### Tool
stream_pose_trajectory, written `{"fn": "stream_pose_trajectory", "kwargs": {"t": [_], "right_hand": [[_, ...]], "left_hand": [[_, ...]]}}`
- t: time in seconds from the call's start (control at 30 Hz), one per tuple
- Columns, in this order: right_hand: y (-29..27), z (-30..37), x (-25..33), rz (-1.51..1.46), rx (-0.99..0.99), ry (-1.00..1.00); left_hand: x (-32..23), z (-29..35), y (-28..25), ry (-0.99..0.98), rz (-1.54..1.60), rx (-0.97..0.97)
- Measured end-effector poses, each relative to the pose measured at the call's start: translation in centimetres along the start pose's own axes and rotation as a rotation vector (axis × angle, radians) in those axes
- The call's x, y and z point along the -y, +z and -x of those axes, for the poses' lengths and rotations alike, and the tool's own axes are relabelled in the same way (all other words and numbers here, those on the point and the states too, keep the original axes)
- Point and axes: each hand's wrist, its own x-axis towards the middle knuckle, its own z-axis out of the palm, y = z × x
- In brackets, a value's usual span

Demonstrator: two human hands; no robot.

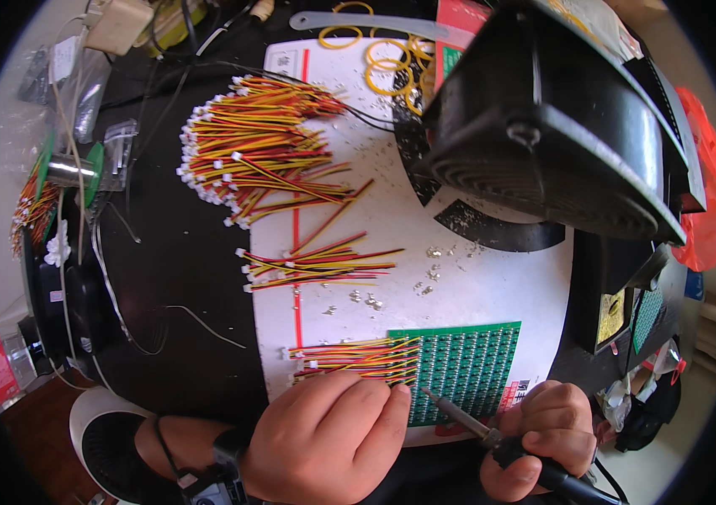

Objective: Soldering various red and yellow wires onto a green printed circuit board (PCB) array using a soldering iron.

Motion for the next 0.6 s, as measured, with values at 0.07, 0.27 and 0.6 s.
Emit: {"fn": "stream_pose_trajectory", "kwargs": {"t": [0.07, 0.27, 0.6], "right_hand": [[0.4, 2.2, -0.5, 0.072, -0.087, 0.024], [0.3, 2.6, -0.6, 0.167, -0.136, 0.007], [0.2, 2.5, -0.4, 0.127, -0.253, -0.023]], "left_hand": [[0.7, -0.2, -0.5, -0.011, 0.021, 0.001], [4.1, -1.4, -4.5, -0.315, -0.118, -0.282], [1.8, -1.9, -5.6, -0.188, -0.076, 0.313]]}}
